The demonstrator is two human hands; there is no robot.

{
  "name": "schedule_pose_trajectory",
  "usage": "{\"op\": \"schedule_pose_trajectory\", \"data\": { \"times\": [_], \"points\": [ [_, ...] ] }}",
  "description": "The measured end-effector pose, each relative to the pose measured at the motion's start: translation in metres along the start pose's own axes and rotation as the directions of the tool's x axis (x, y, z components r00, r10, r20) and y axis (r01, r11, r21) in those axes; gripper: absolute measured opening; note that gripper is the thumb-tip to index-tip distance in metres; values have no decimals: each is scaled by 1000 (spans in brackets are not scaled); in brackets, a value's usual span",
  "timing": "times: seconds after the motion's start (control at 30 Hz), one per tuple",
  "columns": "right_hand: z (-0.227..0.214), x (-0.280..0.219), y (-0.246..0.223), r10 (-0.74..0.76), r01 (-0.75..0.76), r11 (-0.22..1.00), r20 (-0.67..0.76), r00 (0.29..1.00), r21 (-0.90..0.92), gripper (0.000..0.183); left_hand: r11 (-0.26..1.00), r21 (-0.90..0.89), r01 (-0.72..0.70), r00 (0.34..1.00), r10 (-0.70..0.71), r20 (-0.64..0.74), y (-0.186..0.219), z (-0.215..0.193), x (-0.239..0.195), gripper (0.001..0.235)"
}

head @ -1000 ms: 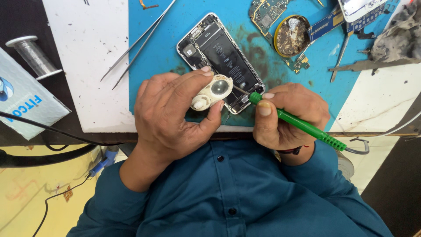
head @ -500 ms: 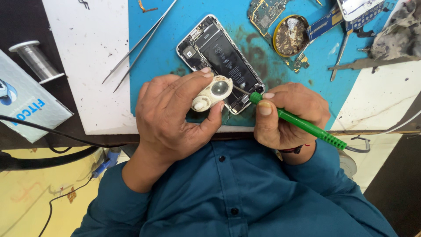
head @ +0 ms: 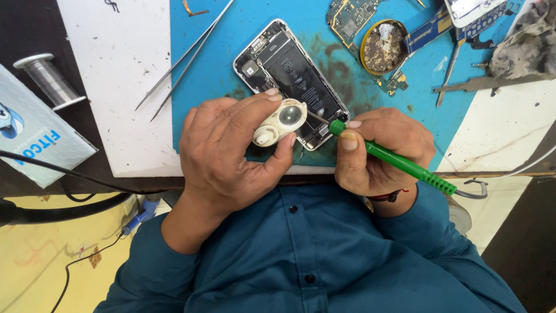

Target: The person uses a green screwdriver to unscrew and remove components from a disassembled smartphone on a blue mat. They then use a magnifying glass to inspect the internal parts while continuing to manipulate the device with the screwdriver.

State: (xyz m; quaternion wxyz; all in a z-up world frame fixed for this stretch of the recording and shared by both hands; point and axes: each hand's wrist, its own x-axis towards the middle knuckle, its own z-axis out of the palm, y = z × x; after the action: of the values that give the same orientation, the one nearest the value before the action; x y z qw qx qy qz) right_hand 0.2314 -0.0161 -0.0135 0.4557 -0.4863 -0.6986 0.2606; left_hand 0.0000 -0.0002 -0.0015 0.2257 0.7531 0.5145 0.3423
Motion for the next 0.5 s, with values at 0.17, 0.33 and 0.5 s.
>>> {"op": "schedule_pose_trajectory", "data": {
  "times": [0.17,0.33,0.5],
  "points": [
    [2,0,3,-39,39,999,-15,999,9,12,1000,0,-2,1000,2,-5,0,0,0,41],
    [2,1,3,-48,48,999,-14,999,6,12,1000,-5,2,1000,-2,-9,1,0,0,40],
    [3,1,4,-63,63,998,-21,998,14,13,1000,-7,1,1000,-1,-11,1,0,1,41]
  ]
}}
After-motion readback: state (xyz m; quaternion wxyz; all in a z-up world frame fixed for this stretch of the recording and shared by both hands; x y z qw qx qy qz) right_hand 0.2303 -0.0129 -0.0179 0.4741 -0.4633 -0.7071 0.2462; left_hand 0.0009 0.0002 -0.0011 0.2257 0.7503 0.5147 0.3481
